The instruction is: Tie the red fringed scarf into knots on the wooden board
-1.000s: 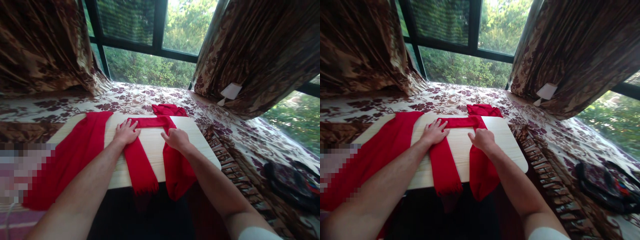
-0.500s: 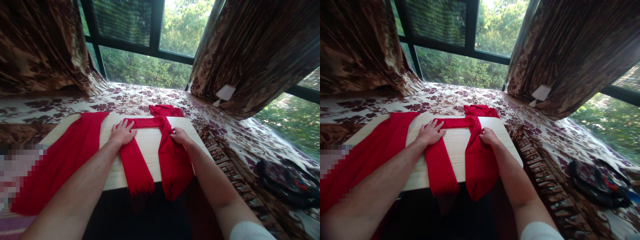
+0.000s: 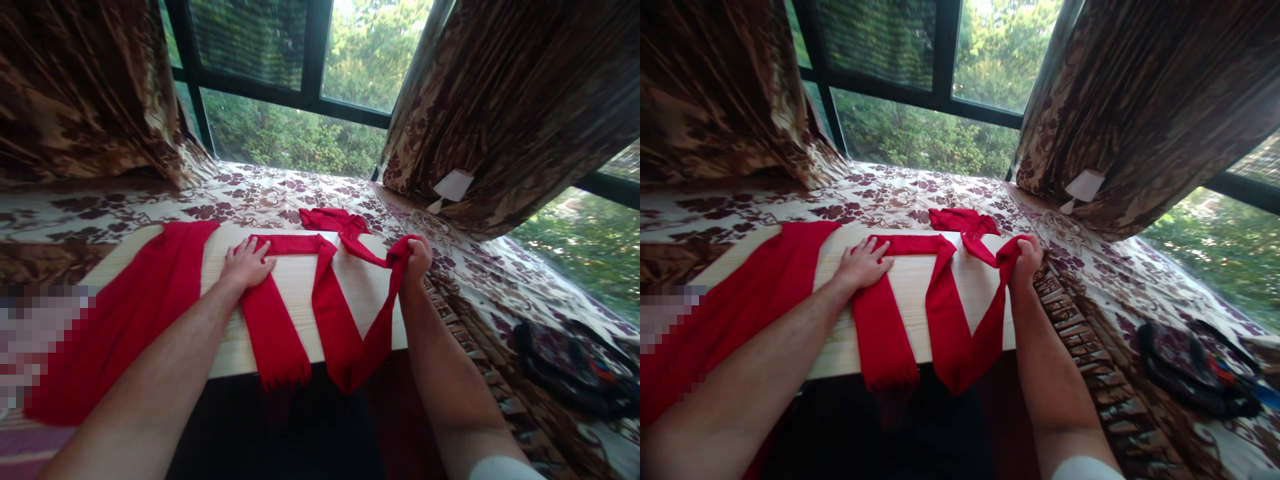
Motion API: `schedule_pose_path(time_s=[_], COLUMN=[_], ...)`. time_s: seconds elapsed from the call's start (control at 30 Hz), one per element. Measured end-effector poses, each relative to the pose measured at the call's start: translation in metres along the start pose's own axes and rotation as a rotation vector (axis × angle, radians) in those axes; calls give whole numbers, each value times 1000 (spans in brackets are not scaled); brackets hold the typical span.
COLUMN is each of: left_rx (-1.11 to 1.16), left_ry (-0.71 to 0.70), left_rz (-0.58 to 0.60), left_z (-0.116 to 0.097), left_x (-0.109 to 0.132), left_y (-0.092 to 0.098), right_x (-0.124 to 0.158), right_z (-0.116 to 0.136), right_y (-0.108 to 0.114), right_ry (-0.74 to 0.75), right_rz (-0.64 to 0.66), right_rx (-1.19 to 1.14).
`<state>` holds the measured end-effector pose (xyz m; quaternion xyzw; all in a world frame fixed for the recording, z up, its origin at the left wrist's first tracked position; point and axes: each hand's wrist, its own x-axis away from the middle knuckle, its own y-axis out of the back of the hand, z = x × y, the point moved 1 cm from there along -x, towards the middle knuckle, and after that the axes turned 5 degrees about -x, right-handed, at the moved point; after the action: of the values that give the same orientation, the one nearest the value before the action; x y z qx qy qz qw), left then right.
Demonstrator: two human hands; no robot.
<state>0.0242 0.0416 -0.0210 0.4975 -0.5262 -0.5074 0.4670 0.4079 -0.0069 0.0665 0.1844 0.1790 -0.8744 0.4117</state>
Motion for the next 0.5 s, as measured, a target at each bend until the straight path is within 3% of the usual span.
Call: schedule_pose_path(time_s=[0.07,0.1,0.17,0.27,0.33,0.43,0.5], left_rx=[1,1,0,-4,-6,-9,-12], left_ry=[-1,-2,0,3,3,3,4], left_rz=[-2,-2,-4,-11,-13,-7,-2], left_z=[0,0,0,1,1,1,1], left_x=[0,0,0,-1,-1,-1,-1], left_y=[0,0,-1,-2,-2,-2,-1], right_x=[-4,-4,2,23,42,69,82], right_z=[2,3,5,6,4,-5,-15], right_y=[4,5,3,-11,-27,-57,-75], right_ry=[57,75,98,170,202,-4,-94], right_rz=[-124,-120,47,423,575,835,889], right_rx=[232,396,775,1172,1202,1130,1076])
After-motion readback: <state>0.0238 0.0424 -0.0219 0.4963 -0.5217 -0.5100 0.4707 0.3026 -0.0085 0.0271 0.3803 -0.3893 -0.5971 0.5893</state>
